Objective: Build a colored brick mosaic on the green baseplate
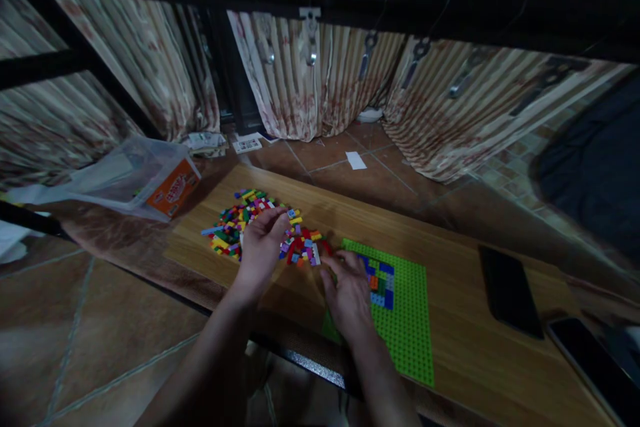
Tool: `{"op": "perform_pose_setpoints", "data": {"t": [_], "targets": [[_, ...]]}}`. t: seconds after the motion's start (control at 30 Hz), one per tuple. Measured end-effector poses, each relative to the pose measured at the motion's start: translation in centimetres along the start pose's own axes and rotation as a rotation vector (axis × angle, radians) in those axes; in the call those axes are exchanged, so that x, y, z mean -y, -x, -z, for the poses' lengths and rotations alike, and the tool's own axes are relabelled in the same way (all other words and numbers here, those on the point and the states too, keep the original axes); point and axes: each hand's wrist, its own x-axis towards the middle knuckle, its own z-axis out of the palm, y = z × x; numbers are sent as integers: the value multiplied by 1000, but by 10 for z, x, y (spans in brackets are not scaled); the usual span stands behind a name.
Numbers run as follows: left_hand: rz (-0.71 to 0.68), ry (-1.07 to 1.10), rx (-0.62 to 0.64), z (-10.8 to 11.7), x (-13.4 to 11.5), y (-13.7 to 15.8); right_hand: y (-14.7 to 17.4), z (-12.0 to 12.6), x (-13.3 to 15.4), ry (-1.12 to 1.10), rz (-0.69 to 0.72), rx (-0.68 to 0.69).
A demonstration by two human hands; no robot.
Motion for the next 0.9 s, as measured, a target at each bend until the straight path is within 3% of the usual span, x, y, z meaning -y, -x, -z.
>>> {"op": "perform_pose_setpoints", "data": {"t": [0.27, 0.53, 0.63, 0.77, 0.9], "targets": [[101, 115, 94, 2, 3, 1, -11, -20, 9, 184, 50, 56], [87, 85, 126, 1, 6, 1, -10, -22, 12, 109, -3, 74], [68, 21, 171, 1, 12, 1, -11, -15, 14, -106, -71, 52], [95, -118, 246, -3, 17, 7, -10, -1, 19, -587, -229, 27], [268, 73, 408, -13, 11, 18, -9, 7, 22, -1028, -331, -10]]}}
